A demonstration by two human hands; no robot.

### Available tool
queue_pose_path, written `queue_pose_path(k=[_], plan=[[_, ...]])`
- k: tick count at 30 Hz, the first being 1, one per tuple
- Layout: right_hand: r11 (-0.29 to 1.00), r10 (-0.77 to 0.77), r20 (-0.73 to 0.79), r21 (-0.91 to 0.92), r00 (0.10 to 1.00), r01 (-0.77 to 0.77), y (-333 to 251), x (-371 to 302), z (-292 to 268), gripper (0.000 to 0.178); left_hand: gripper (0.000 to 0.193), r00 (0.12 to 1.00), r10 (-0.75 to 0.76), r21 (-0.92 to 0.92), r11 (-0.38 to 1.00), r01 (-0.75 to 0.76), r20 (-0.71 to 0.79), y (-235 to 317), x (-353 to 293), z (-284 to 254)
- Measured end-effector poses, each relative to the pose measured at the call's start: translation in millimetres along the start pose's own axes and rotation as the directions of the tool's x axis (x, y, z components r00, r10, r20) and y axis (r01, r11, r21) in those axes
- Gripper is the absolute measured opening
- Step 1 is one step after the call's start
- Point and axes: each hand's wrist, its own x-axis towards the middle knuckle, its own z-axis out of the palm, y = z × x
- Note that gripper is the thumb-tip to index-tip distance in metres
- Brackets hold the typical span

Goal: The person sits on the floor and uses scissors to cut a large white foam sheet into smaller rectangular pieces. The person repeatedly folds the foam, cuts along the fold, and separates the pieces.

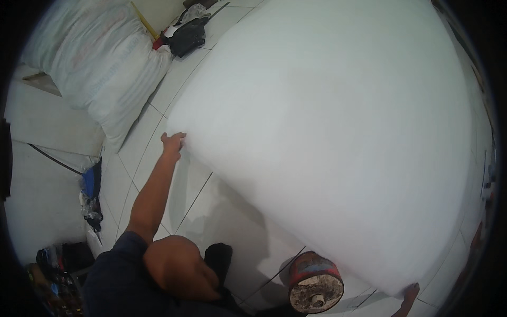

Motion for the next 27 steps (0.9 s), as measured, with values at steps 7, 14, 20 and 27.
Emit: queue_pose_path(k=[7,14,20,27], plan=[[0.996,-0.086,-0.099,-0.018,0.991,0.084,25,39,-59,0.035,0.101,0.862,0.417,0.537,0.674,-0.507,0.289,33,108,1],[0.901,0.368,-0.008,0.25,0.93,-0.354,-10,-15,-26,0.072,0.105,0.859,0.061,0.601,0.689,-0.405,0.509,44,127,21],[0.872,0.364,0.111,0.306,0.925,-0.381,-87,-63,-6,0.091,0.09,0.858,-0.001,0.64,0.667,-0.382,0.514,52,123,24],[0.901,0.316,0.117,0.273,0.941,-0.337,-106,-71,-9,0.096,0.085,0.807,0.003,0.617,0.643,-0.453,0.59,56,108,26]])
